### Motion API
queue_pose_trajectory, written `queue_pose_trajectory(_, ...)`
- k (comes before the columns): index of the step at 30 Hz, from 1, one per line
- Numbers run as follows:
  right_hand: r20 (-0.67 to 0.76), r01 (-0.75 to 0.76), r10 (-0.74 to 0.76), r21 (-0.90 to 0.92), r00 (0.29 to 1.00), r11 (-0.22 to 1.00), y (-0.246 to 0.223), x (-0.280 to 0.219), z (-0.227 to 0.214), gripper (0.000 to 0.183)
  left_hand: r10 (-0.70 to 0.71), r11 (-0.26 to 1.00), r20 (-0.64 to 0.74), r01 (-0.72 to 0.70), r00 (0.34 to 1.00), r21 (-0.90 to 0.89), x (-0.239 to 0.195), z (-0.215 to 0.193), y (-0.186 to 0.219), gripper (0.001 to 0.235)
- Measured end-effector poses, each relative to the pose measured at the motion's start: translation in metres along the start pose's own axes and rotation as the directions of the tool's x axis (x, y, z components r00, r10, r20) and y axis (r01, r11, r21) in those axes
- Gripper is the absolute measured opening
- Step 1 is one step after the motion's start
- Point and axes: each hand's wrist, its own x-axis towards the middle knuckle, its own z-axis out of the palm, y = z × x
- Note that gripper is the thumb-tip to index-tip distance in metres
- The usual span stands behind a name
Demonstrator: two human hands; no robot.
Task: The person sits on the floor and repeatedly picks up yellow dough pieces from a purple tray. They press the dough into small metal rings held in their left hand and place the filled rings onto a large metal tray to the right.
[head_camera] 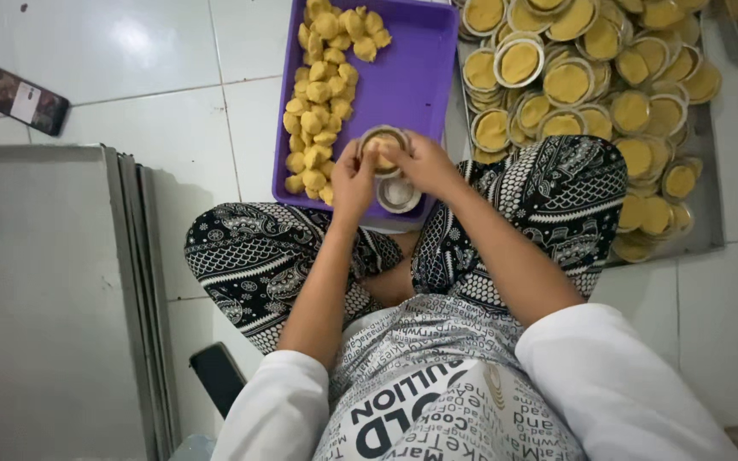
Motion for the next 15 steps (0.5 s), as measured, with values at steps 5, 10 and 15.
queue_pose_trajectory(5, -0.139, 0.121, -0.111, 0.068, 0.984, 0.990, 0.001, 0.002, 0.007, 0.025, 0.143, 0.985, 0.037, -0.145, 0.989, 0.088, -0.001, 0.002, 0.007, 0.036)
queue_pose_trajectory(10, -0.083, 0.069, -0.042, 0.356, 0.996, 0.932, -0.016, -0.008, 0.002, 0.033, 0.183, 0.969, 0.057, -0.190, 0.981, 0.160, -0.002, 0.004, 0.008, 0.037)
queue_pose_trajectory(15, -0.050, 0.037, -0.028, 0.174, 0.998, 0.984, 0.008, 0.005, 0.001, 0.028, 0.066, 0.976, 0.199, -0.104, 0.978, 0.191, -0.012, -0.001, 0.034, 0.050)
